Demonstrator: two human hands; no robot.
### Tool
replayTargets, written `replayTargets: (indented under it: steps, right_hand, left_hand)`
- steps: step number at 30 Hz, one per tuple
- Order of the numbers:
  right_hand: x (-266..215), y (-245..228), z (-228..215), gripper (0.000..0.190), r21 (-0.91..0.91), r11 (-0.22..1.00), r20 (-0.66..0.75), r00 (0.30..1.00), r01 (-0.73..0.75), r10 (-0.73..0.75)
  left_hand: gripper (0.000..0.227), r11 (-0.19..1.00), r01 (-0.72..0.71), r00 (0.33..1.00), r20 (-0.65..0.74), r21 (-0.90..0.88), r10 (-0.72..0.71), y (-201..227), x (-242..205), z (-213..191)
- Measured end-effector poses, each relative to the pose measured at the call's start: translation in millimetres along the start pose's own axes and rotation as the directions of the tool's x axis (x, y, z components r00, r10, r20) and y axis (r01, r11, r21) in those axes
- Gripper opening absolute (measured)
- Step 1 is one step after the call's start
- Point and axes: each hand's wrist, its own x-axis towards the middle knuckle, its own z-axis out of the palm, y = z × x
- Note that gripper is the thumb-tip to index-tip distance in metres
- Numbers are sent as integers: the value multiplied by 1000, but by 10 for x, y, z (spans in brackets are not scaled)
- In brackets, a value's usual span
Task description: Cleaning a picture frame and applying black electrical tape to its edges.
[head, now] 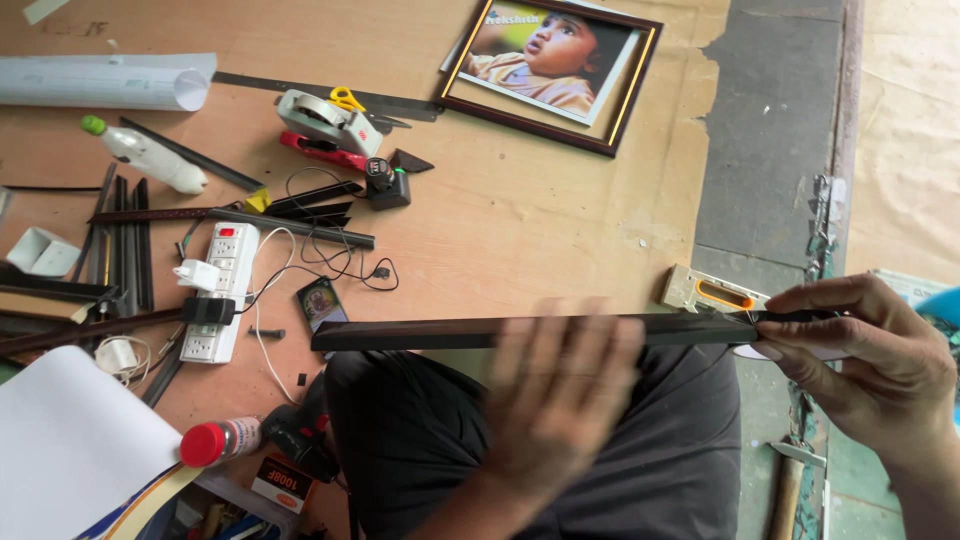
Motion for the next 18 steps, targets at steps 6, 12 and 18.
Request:
replayTargets:
  steps: [6, 12, 18]
  right_hand:
    - [-1, 104, 5, 21, -45, 998, -19, 999, 37, -38]
    - [159, -74, 87, 34, -15, 1000, -64, 998, 19, -20]
    - [51, -67, 148, 49, -269, 952, -161, 968, 147, -195]
  left_hand:
    - [45, 994, -39, 998, 36, -102, 43, 553, 236, 290]
    - [47, 997, -42, 997, 63, -58, 46, 600, 251, 326]
    - [50, 994, -13, 997, 75, -109, 22, 638, 276, 306]
